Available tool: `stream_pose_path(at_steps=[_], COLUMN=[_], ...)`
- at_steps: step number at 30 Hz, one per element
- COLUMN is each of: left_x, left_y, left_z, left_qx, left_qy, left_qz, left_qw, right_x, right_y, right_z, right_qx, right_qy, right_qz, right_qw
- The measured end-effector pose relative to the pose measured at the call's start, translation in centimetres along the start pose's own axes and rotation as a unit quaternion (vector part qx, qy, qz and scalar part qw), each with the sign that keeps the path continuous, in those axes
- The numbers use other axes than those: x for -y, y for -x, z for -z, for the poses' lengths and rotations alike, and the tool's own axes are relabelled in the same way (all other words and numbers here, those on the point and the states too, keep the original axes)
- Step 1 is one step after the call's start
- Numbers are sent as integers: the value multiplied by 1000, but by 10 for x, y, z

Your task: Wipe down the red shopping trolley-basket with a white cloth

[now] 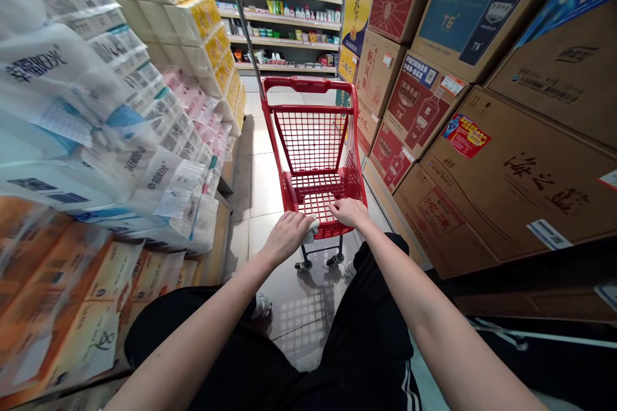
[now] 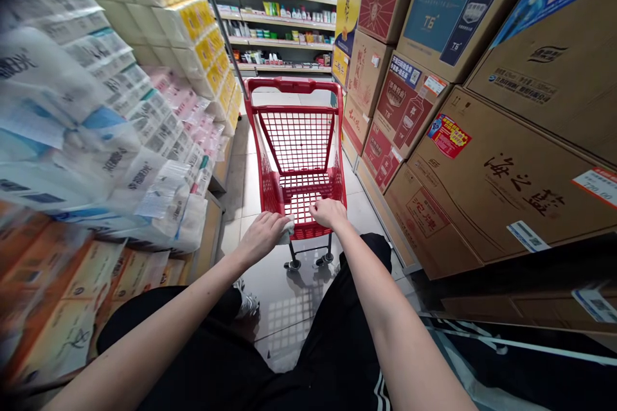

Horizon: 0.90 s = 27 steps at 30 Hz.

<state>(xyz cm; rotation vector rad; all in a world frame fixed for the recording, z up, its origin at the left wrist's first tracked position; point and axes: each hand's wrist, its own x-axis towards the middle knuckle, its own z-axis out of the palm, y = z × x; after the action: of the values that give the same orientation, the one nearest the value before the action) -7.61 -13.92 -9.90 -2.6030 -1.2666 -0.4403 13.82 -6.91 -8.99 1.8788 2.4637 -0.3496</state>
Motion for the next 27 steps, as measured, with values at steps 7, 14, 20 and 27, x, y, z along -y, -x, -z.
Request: stream_pose_path(at_steps=[7, 14, 20, 27], left_x=[-13, -12, -20, -24], left_y=[-1, -8, -11, -4], left_z=[1, -1, -3, 0], left_qx=[2, -9, 0, -9], left_qy=[-28, -52, -52, -33], left_qz=[-21, -23, -19, -64], left_qw=[999, 998, 998, 997], right_x=[-8, -5, -11, -20], right_y=[2, 6, 7, 11], right_z=[5, 11, 14, 13], right_qx=[8, 2, 1, -17], right_qy=[3, 3, 7, 18], right_qz=[-17, -20, -8, 12], right_qw=[1000, 1000, 1000, 1000])
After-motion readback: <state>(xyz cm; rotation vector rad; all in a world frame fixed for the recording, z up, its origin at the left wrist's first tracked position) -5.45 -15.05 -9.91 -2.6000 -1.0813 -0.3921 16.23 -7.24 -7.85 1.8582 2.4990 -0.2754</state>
